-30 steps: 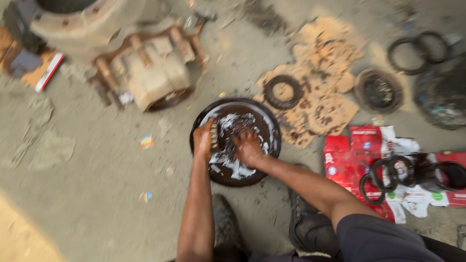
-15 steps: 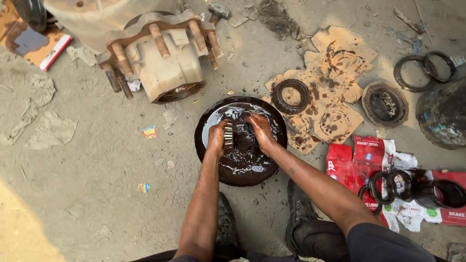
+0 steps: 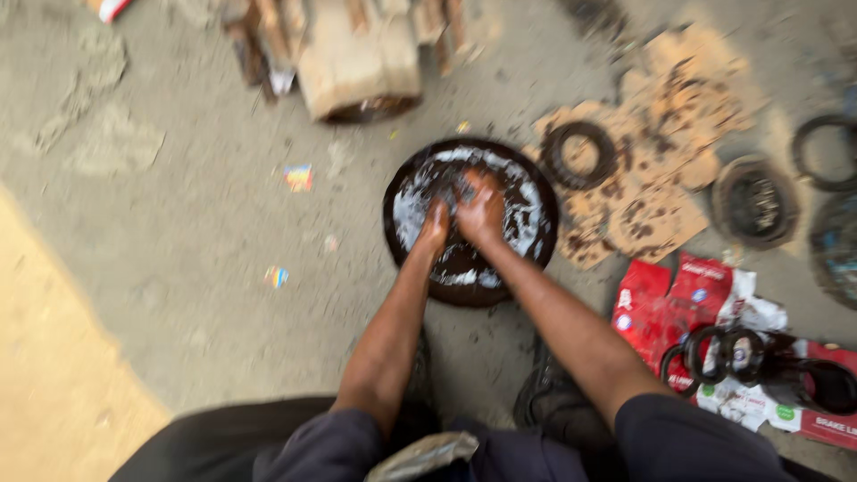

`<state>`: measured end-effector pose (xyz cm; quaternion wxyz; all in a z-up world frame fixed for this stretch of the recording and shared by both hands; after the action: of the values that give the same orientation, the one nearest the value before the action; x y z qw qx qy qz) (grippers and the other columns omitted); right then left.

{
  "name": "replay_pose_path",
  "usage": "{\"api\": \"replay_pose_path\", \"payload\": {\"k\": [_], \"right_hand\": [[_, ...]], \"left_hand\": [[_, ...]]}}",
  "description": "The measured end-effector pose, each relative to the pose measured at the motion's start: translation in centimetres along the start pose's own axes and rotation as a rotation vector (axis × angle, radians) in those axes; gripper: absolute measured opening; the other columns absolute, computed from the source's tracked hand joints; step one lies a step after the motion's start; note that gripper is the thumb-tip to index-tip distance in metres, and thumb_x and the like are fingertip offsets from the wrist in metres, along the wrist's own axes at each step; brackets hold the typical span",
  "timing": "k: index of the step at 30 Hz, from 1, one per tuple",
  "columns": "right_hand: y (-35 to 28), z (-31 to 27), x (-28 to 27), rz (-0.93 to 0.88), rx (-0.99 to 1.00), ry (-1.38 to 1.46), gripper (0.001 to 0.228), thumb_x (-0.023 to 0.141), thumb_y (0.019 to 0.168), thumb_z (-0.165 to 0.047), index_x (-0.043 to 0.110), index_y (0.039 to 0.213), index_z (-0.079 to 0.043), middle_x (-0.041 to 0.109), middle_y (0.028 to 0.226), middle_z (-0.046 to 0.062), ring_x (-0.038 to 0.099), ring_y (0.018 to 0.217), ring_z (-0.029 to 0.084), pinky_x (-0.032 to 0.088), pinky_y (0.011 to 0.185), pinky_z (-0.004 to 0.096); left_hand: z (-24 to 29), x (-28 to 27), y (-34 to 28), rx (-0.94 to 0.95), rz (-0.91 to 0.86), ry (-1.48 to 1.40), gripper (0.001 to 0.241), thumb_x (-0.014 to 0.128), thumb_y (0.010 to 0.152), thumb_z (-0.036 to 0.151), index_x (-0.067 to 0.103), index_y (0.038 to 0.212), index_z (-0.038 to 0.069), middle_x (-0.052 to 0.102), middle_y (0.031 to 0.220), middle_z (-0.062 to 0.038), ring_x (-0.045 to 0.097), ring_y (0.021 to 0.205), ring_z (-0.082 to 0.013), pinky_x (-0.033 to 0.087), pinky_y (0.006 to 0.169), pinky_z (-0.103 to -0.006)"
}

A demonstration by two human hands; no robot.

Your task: The person scrubs a metal bearing with a rag in a shallow pan of dark liquid, repeatedly rotating and rubbing the part to remove grime. The person then lifts the bearing to inspect it.

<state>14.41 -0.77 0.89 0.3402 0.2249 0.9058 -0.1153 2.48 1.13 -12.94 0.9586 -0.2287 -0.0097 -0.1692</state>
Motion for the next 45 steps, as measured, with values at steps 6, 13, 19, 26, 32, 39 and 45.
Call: {"api": "replay_pose_path", "payload": {"k": [6, 13, 19, 26, 32, 39, 45], "right_hand": [[7.3, 6.0, 3.2, -0.139, 0.115, 0.317, 0.024, 0.068, 0.086, -0.009, 0.073, 0.108, -0.001, 0.077, 0.097, 0.016, 0.072, 0.082, 0.021, 0.056, 0.074, 0.034], [3.4, 7.2, 3.0, 0.002, 0.049, 0.514, 0.026, 0.06, 0.098, -0.008, 0.072, 0.119, 0.0, 0.071, 0.109, 0.011, 0.066, 0.098, 0.019, 0.056, 0.084, 0.036], [-5.5, -3.5, -1.3, 0.168, -0.546, 0.203, 0.019, 0.064, 0.095, -0.009, 0.066, 0.11, 0.003, 0.066, 0.114, 0.018, 0.063, 0.11, 0.031, 0.056, 0.095, 0.044], [-1.0, -4.7, -1.0, 0.102, -0.425, 0.05, 0.02, 0.065, 0.091, -0.016, 0.061, 0.088, 0.003, 0.065, 0.092, 0.018, 0.066, 0.08, 0.029, 0.059, 0.073, 0.047], [2.7, -1.7, -0.9, 0.19, -0.243, 0.113, 0.03, 0.073, 0.091, -0.023, 0.065, 0.08, 0.004, 0.062, 0.068, 0.02, 0.06, 0.062, 0.034, 0.051, 0.068, 0.049], [0.9, 2.2, -0.8, 0.188, 0.015, 0.184, 0.022, 0.071, 0.092, -0.019, 0.075, 0.093, 0.002, 0.07, 0.074, 0.015, 0.066, 0.067, 0.024, 0.053, 0.069, 0.042], [-0.4, 4.0, 0.5, -0.149, 0.372, 0.446, 0.017, 0.069, 0.092, -0.016, 0.078, 0.101, -0.004, 0.069, 0.074, 0.004, 0.058, 0.063, 0.012, 0.049, 0.06, 0.032]], "left_hand": [[1.2, -0.3, 0.2, 0.187, 0.135, 0.203, 0.089, 0.015, 0.099, 0.069, 0.031, 0.16, 0.007, 0.049, 0.149, -0.022, 0.05, 0.136, -0.0335, 0.033, 0.117, -0.0404], [2.0, -1.8, 0.8, -0.056, 0.212, 0.253, 0.095, 0.018, 0.097, 0.075, 0.071, 0.121, 0.0, 0.066, 0.13, -0.022, 0.059, 0.124, -0.0356, 0.036, 0.112, -0.0405], [1.4, -2.6, 4.2, 0.336, 0.069, 0.535, 0.097, 0.013, 0.103, 0.073, 0.031, 0.164, 0.0, 0.049, 0.143, -0.032, 0.049, 0.132, -0.0435, 0.036, 0.115, -0.0434], [5.2, -3.2, 2.8, -0.078, 0.102, 0.303, 0.09, 0.021, 0.101, 0.075, 0.042, 0.152, 0.004, 0.046, 0.154, -0.028, 0.041, 0.145, -0.0402, 0.031, 0.119, -0.0434], [12.7, -3.1, -2.9, -0.072, 0.287, 0.527, 0.077, 0.029, 0.107, 0.063, 0.072, 0.114, -0.001, 0.073, 0.12, -0.031, 0.068, 0.116, -0.0441, 0.05, 0.103, -0.0488], [13.2, -1.9, -2.7, 0.441, 0.493, 0.636, 0.042, 0.055, 0.104, 0.04, 0.063, 0.113, 0.0, 0.063, 0.112, -0.028, 0.059, 0.107, -0.0476, 0.046, 0.096, -0.0531], [10.4, -1.4, -2.0, 0.452, 0.362, 0.619, 0.058, 0.072, 0.088, 0.041, 0.06, 0.123, -0.003, 0.062, 0.114, -0.03, 0.061, 0.107, -0.0458, 0.049, 0.094, -0.0515]]}}
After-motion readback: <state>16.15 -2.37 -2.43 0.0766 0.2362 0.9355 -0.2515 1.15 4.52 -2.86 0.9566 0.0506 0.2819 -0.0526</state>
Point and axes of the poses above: each hand's wrist, its own y-axis towards the middle knuckle, its own x-axis out of the palm, z = x × y, the point moved 5 cm from there along y, towards the middle knuckle
